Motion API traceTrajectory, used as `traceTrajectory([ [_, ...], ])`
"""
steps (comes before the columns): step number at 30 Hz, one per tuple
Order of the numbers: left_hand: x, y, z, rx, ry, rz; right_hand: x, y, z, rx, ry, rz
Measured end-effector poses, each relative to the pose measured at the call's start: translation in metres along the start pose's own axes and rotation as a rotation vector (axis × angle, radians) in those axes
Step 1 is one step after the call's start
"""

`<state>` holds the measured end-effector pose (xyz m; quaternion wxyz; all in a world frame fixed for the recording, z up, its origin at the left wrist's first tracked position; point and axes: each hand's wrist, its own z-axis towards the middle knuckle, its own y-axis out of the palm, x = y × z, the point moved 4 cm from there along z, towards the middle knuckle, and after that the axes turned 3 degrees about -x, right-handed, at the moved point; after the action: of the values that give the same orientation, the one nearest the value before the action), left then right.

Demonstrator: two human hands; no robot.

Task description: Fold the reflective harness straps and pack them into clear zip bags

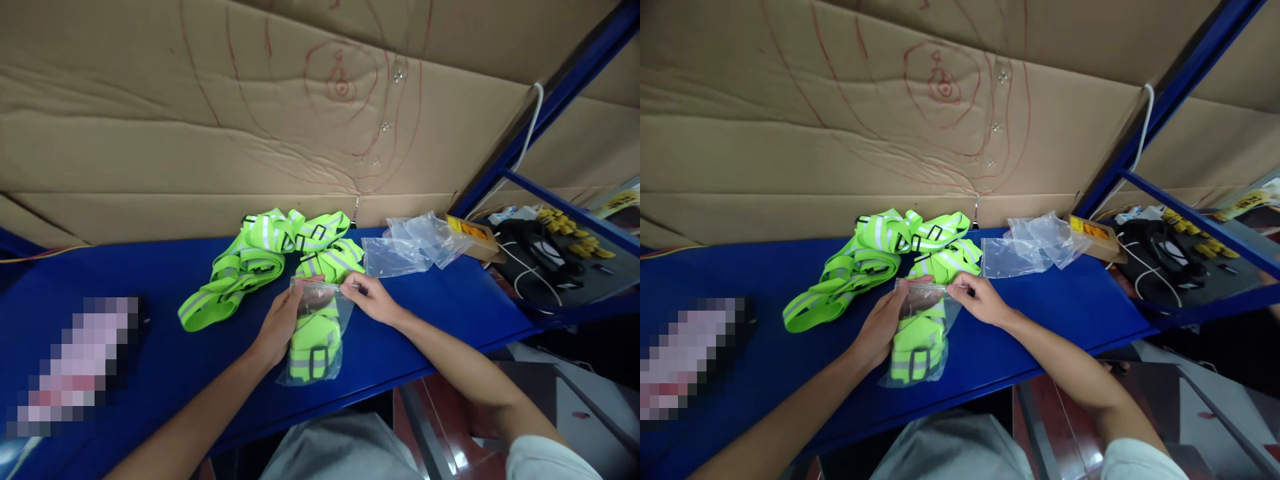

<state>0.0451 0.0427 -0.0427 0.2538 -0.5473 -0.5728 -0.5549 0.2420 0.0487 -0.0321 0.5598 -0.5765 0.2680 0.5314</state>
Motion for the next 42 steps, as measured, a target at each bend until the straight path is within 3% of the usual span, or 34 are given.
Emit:
traceTrajectory([
  [5,-0.002,0.000,0.002,-0.051,-0.001,0.009,-0.001,0.003,0.000,0.008,-0.032,-0.009],
  [12,0.001,-0.006,0.010,-0.065,0.121,0.107,0.004,-0.003,0.008,-0.018,0.032,0.117],
  [27,0.007,-0.008,0.009,0.046,0.256,0.246,0.000,0.006,0.003,-0.060,-0.013,0.070],
  [42,0.007,0.000,0.007,-0.042,0.326,0.412,-0.006,0.009,-0.001,-0.081,-0.040,0.040],
])
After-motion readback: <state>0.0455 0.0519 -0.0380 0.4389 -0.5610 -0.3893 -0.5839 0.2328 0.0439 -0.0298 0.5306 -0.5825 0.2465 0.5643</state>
